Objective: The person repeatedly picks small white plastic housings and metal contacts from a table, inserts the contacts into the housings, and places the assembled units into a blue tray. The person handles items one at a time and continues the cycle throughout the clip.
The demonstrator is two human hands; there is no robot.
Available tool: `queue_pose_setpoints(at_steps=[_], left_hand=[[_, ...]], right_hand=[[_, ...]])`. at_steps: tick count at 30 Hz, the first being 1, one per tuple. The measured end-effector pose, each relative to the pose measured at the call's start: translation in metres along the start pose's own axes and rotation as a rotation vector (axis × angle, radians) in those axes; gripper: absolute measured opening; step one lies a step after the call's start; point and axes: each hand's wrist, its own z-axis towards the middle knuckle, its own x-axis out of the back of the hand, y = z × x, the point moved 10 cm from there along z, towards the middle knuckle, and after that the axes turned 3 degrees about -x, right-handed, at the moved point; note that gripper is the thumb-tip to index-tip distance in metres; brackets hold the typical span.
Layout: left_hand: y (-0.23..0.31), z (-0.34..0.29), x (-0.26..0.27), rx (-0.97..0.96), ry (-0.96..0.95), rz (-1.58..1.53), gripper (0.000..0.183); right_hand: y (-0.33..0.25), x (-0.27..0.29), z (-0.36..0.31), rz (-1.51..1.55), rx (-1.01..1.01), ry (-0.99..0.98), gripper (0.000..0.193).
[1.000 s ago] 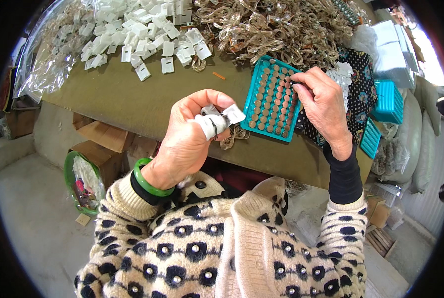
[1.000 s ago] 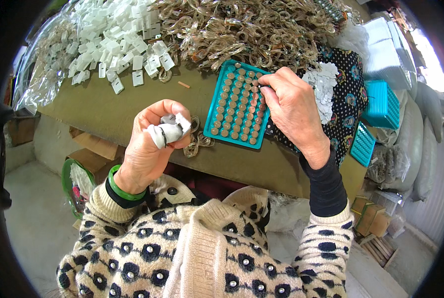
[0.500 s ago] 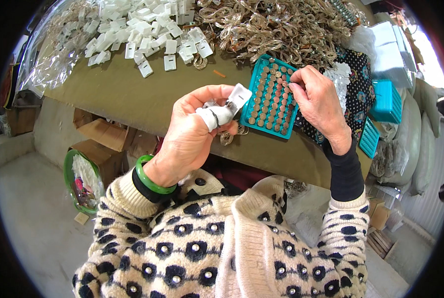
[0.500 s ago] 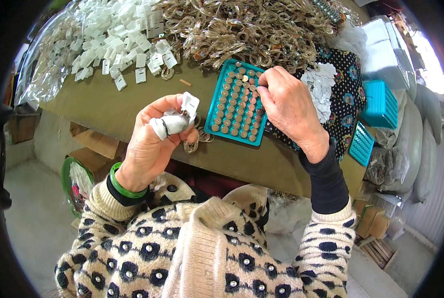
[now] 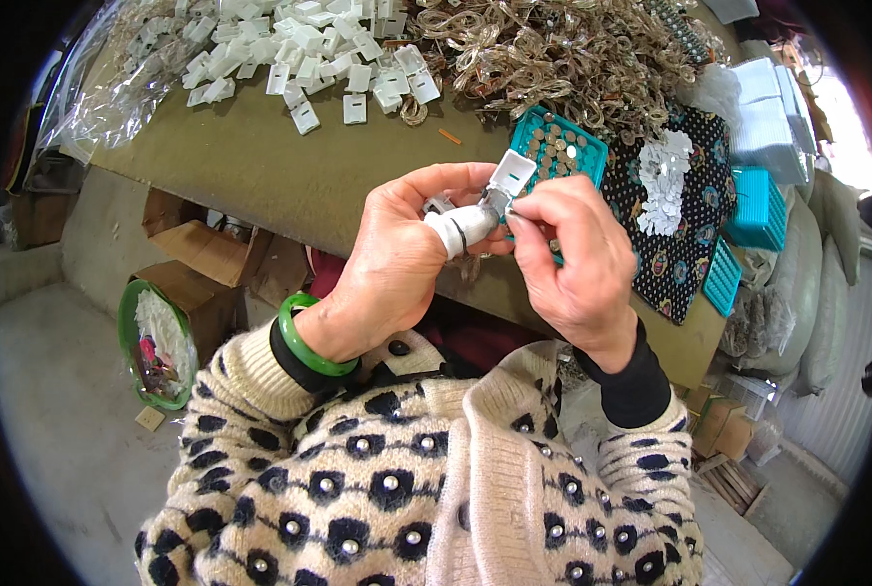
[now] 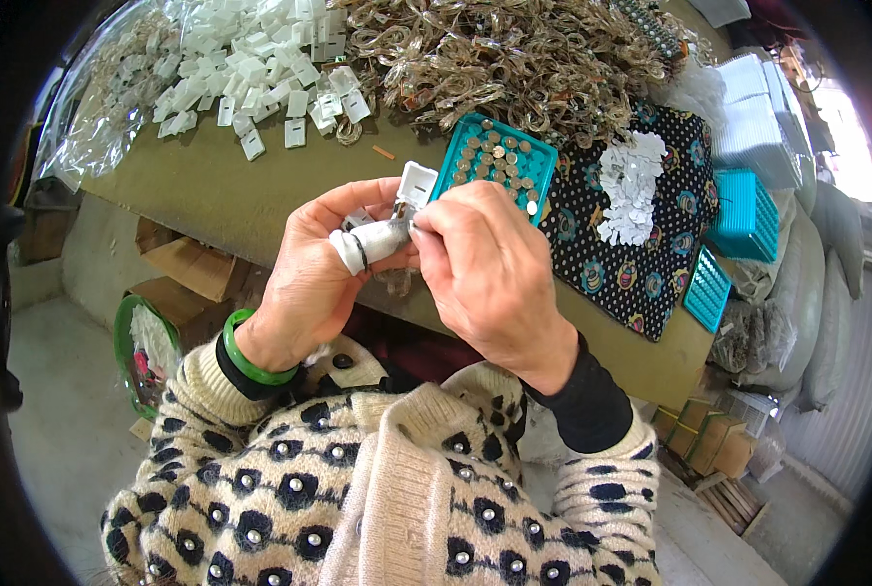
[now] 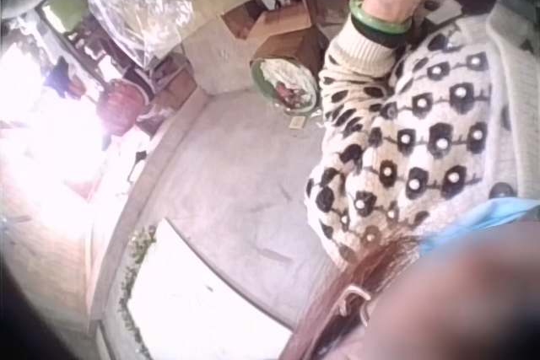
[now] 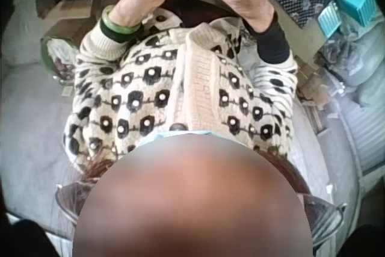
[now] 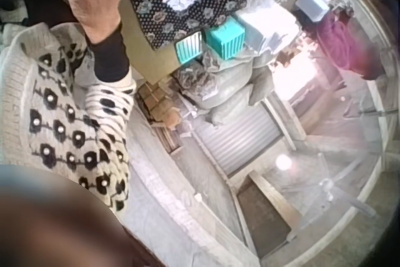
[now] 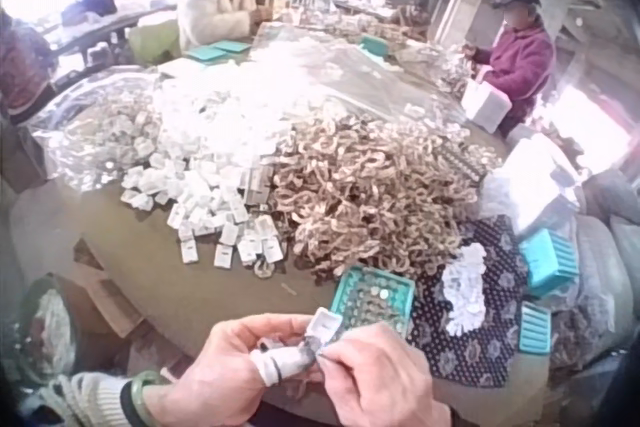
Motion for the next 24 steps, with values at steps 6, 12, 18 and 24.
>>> queue_pose_setpoints(at_steps=[6, 12, 18, 24], left_hand=[[0.001, -0.004, 0.000, 0.000, -0.010, -0.006, 0.033], [-0.001, -0.003, 0.002, -0.001, -0.038, -0.021, 0.036], [0.004, -0.007, 0.001, -0.002, -0.040, 0.008, 0.037], [0.005, -0.007, 0.004, 0.002, -0.054, 0.059, 0.037]], right_hand=[[-0.006, -0.012, 0.000, -0.232, 0.055, -0.035, 0.022], [0.000, -0.004, -0.002, -0.069, -0.129, -0.027, 0.022], [-0.002, 0.000, 0.002, -0.048, -0.094, 0.076, 0.019], [0.004, -0.007, -0.001, -0.007, -0.136, 0.019, 0.019]])
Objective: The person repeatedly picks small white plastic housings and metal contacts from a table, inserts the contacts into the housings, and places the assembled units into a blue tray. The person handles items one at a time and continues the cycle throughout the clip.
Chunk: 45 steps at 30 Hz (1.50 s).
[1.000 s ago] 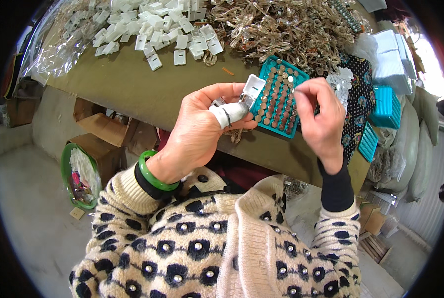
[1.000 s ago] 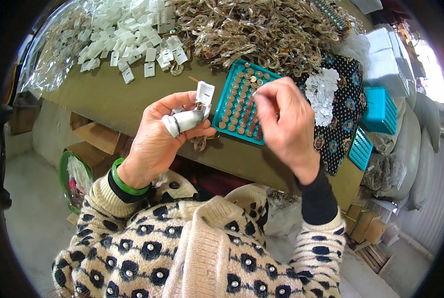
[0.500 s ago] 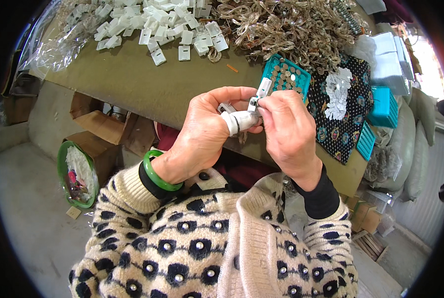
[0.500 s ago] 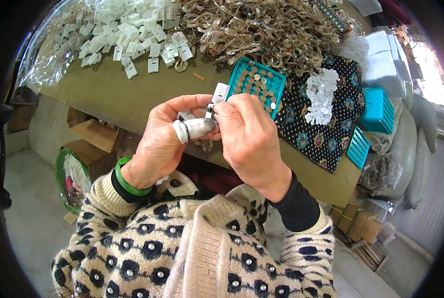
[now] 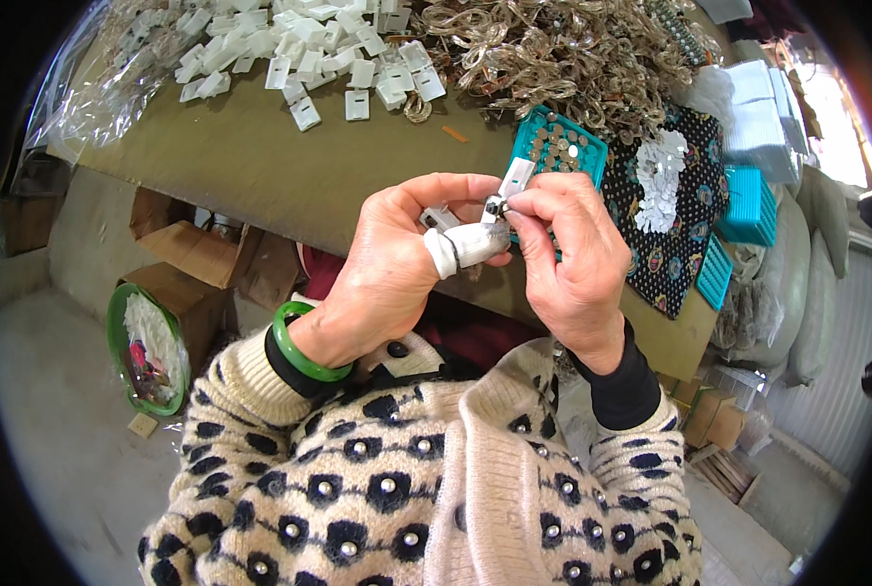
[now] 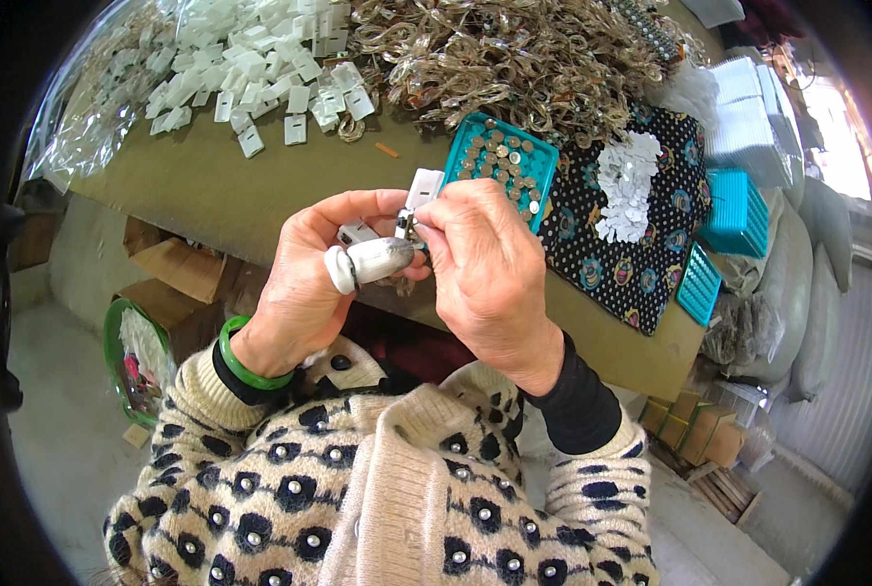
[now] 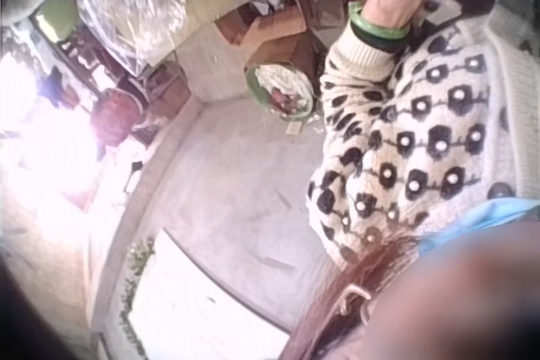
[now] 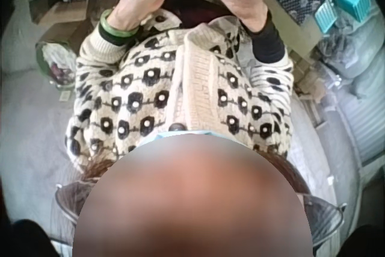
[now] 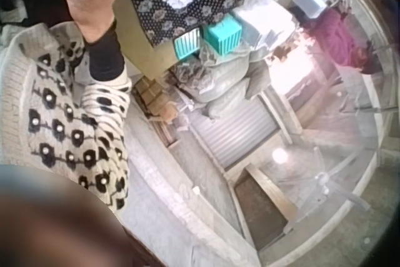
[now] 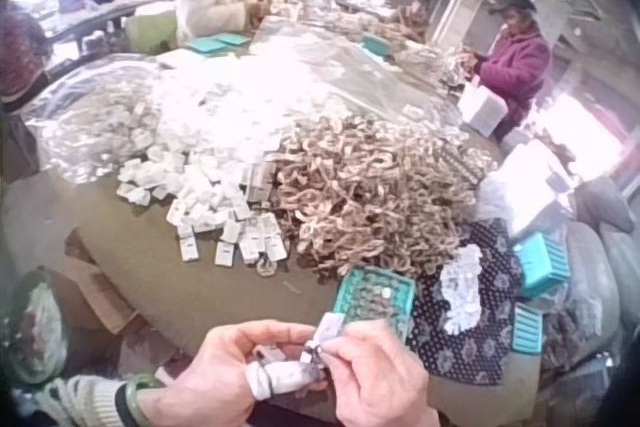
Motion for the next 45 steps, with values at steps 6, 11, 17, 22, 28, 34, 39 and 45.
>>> queue_pose_setpoints(at_steps=[6, 11, 17, 22, 28, 34, 39, 45], left_hand=[[-0.010, 0.006, 0.001, 0.012, 0.057, -0.080, 0.029], [-0.014, 0.007, 0.002, 0.047, 0.053, -0.064, 0.027], [-0.011, 0.009, 0.000, 0.036, -0.095, -0.158, 0.025], [-0.012, 0.011, 0.005, 0.050, -0.087, -0.108, 0.029], [-0.004, 0.007, 0.002, 0.012, -0.129, -0.128, 0.044], [-0.003, 0.006, -0.004, 0.011, -0.186, -0.116, 0.056], [-0.003, 0.003, -0.009, 0.020, -0.214, -0.187, 0.051], [-0.006, 0.001, -0.006, 0.054, -0.154, -0.312, 0.035]], right_hand=[[-0.008, -0.002, -0.007, -0.078, 0.100, 0.053, 0.027], [0.011, -0.003, -0.003, 0.119, -0.033, -0.121, 0.017], [0.056, 0.041, 0.004, -0.378, -0.032, 0.053, 0.013], [0.086, 0.033, -0.004, -0.521, -0.072, 0.003, 0.016], [0.083, 0.033, -0.002, -0.471, -0.009, -0.037, 0.016], [0.073, 0.034, 0.012, -0.281, -0.051, -0.063, 0.011], [0.028, 0.036, 0.003, -0.005, -0.034, 0.050, 0.010], [-0.010, 0.022, -0.003, -0.015, 0.097, 0.171, 0.015]])
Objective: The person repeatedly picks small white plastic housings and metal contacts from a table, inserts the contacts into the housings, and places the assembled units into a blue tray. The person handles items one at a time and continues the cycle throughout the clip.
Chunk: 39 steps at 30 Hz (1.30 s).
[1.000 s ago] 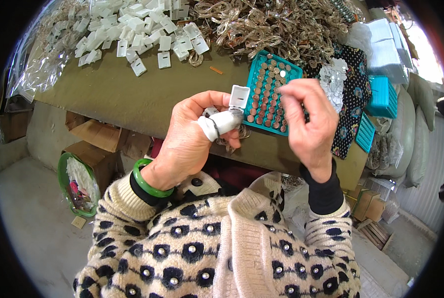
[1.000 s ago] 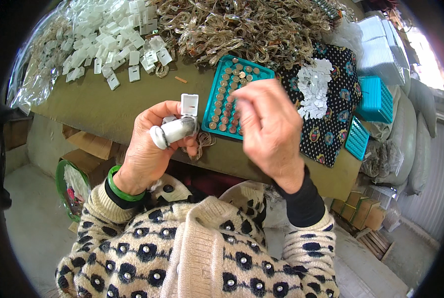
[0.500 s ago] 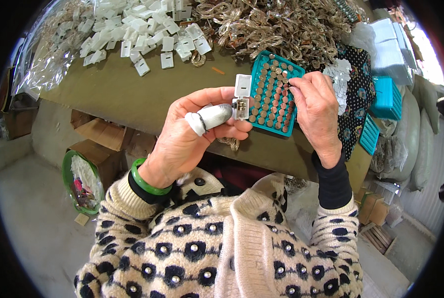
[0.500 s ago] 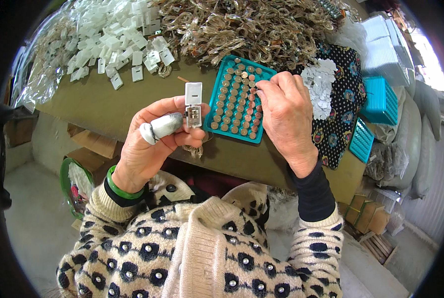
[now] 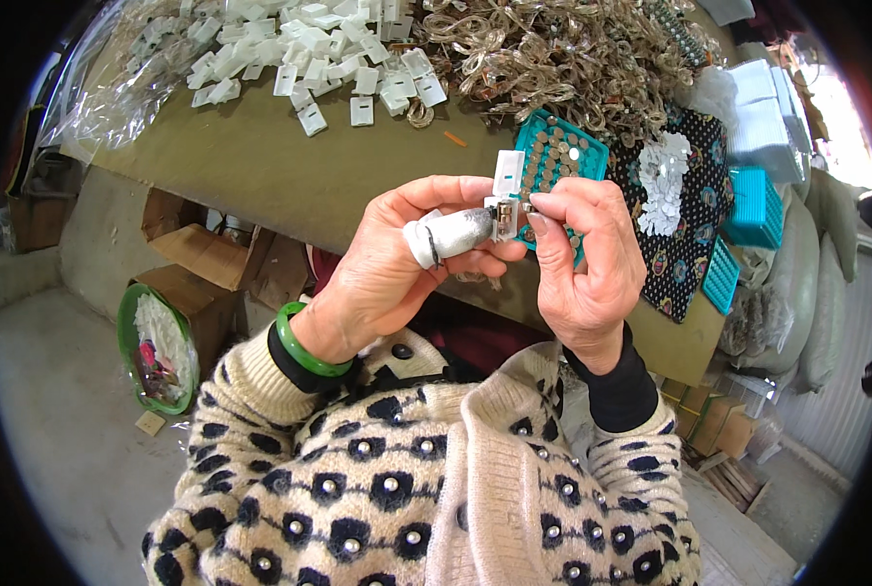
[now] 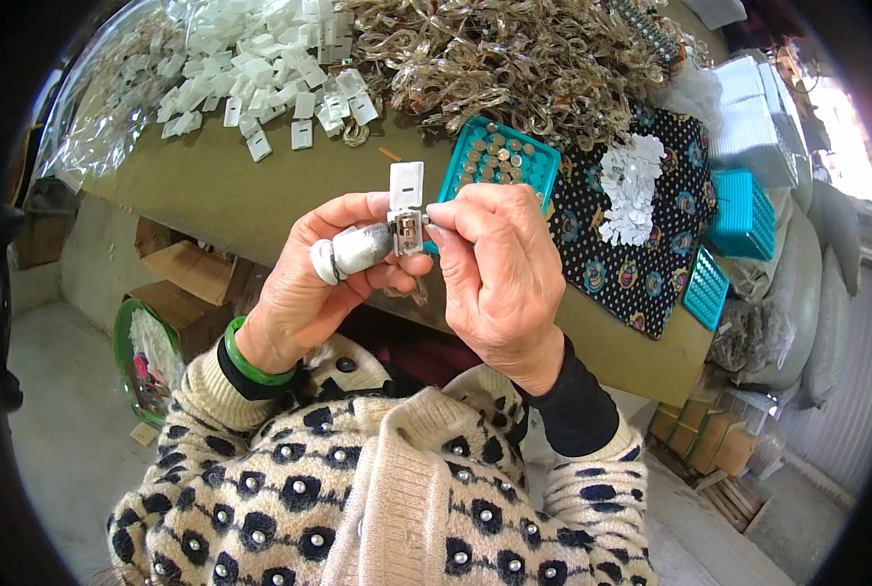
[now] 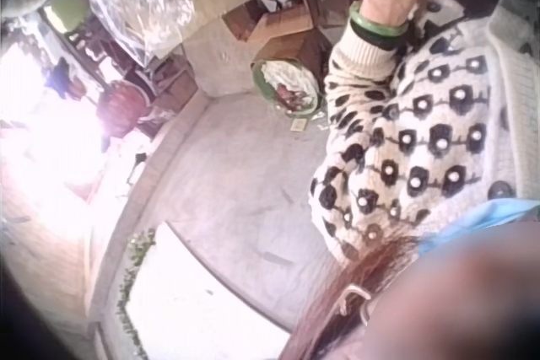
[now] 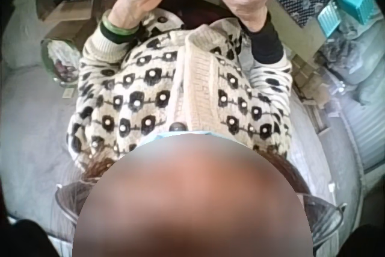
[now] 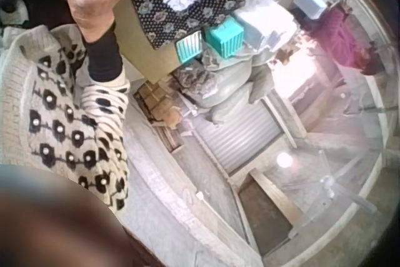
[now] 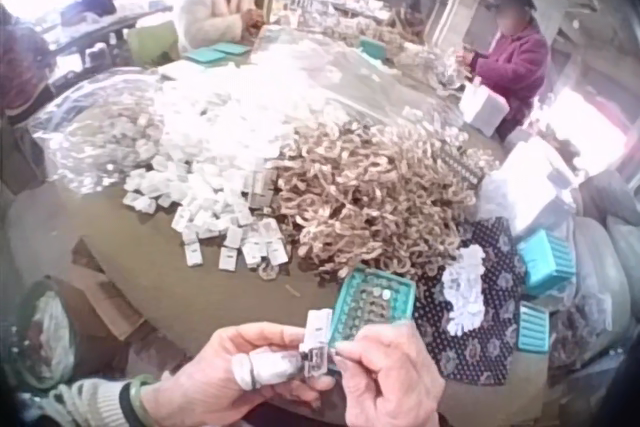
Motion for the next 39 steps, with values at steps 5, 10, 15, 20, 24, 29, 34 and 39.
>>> queue_pose_setpoints(at_steps=[5, 10, 15, 20, 24, 29, 34, 39], left_hand=[[0.001, -0.004, -0.001, -0.059, 0.000, -0.104, 0.029], [0.004, -0.007, 0.001, -0.111, -0.018, 0.038, 0.025], [0.009, -0.009, 0.003, -0.145, -0.003, 0.133, 0.023], [0.017, -0.011, -0.008, -0.185, -0.057, 0.179, 0.020], [0.021, -0.013, -0.014, -0.213, -0.061, 0.267, 0.015], [0.020, -0.011, -0.011, -0.190, -0.003, 0.378, 0.013], [0.007, -0.004, -0.009, -0.104, 0.005, 0.209, 0.014], [0.005, -0.003, -0.012, -0.096, -0.016, 0.086, 0.016]], right_hand=[[-0.014, -0.004, -0.003, -0.051, 0.098, 0.029, 0.021], [-0.020, -0.013, -0.001, -0.073, 0.134, -0.050, 0.020], [-0.015, -0.019, 0.004, 0.049, 0.061, -0.210, 0.016], [0.027, -0.042, -0.018, 0.970, -0.685, -0.274, 0.019], [0.031, -0.056, -0.031, 1.209, -0.911, -0.260, 0.036], [0.035, -0.052, -0.019, 1.092, -0.774, -0.203, 0.050], [0.046, -0.032, -0.009, 0.843, -0.637, -0.089, 0.023], [0.044, -0.020, -0.011, 0.655, -0.529, 0.006, 0.018]])
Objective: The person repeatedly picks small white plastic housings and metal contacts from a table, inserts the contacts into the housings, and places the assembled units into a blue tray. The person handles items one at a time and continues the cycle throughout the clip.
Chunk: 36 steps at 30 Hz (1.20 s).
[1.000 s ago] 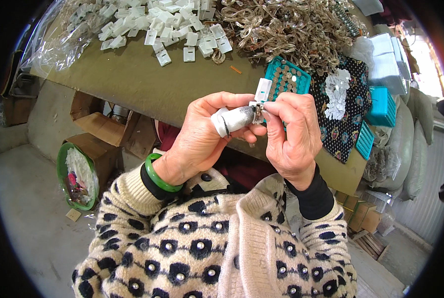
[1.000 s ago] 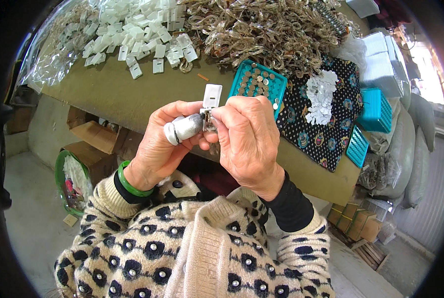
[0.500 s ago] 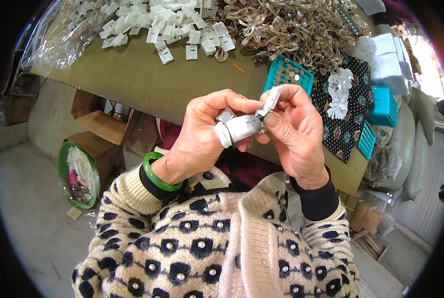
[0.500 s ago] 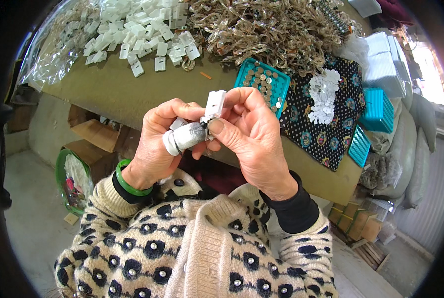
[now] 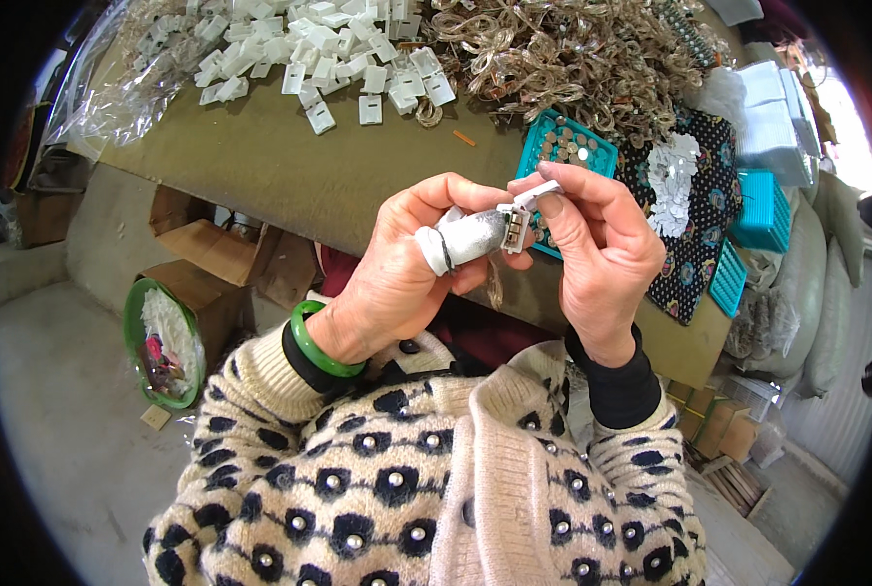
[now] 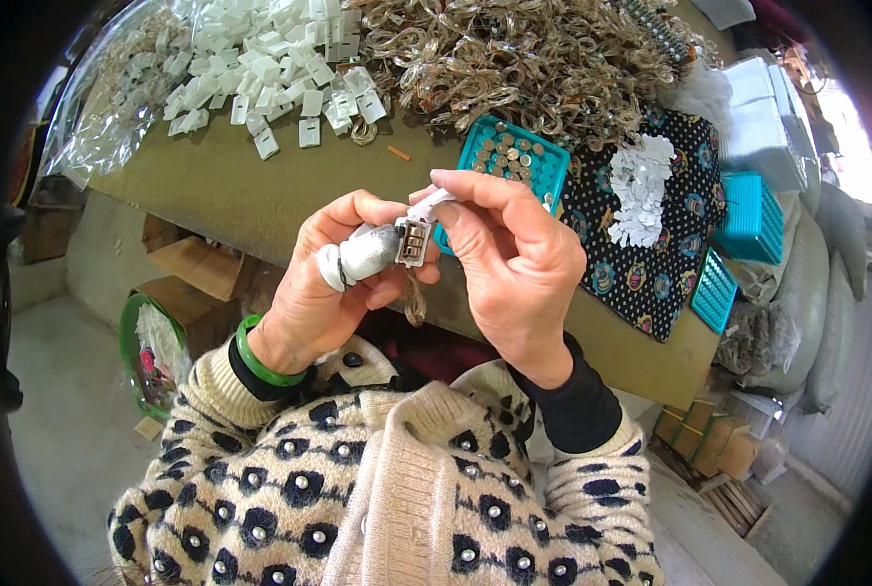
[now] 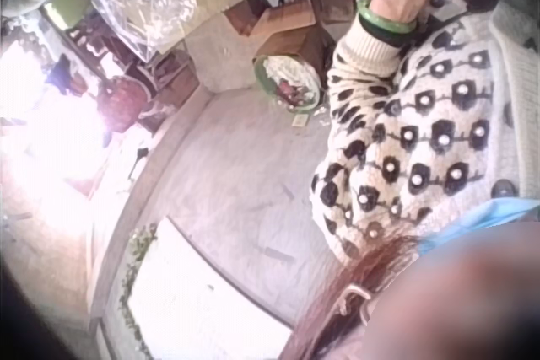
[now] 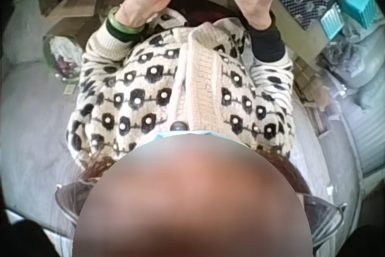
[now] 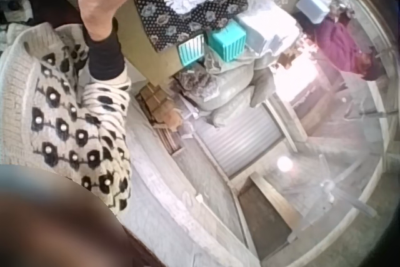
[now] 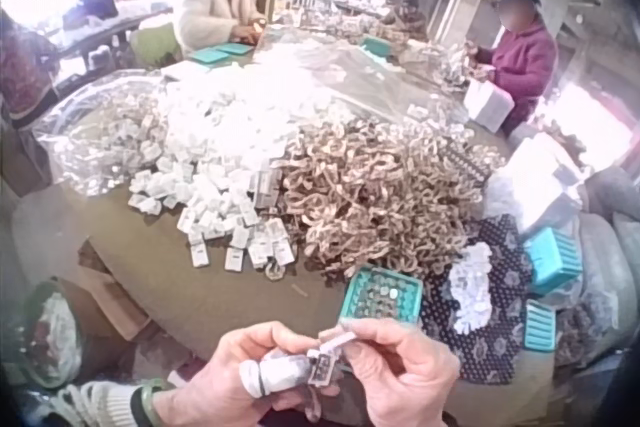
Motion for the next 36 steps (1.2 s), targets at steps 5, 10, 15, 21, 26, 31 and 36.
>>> queue_pose_setpoints(at_steps=[5, 10, 15, 21, 26, 31, 36], left_hand=[[-0.001, -0.001, 0.003, -0.018, 0.040, 0.055, 0.018], [0.008, -0.004, 0.005, -0.147, 0.082, 0.085, 0.009], [0.001, -0.005, 0.005, -0.084, 0.074, -0.102, 0.013], [-0.012, -0.006, -0.001, -0.049, 0.011, -0.246, 0.021], [-0.025, -0.009, 0.001, 0.005, 0.008, -0.330, 0.019], [-0.025, -0.009, -0.006, 0.039, -0.036, -0.343, 0.016], [-0.027, -0.013, 0.001, 0.024, 0.132, -0.283, 0.015]], right_hand=[[-0.026, -0.002, -0.011, -0.319, 0.299, 0.085, 0.020], [-0.047, -0.021, -0.018, -0.471, 0.616, 0.002, 0.024], [-0.029, -0.032, -0.017, -0.302, 0.367, -0.226, 0.033], [-0.041, -0.035, -0.030, -0.432, 0.643, -0.086, 0.029], [-0.041, -0.043, -0.038, -0.516, 0.734, -0.045, 0.027], [-0.044, -0.043, -0.043, -0.548, 0.741, 0.038, 0.027], [-0.039, -0.041, -0.040, -0.501, 0.638, 0.015, 0.028]])
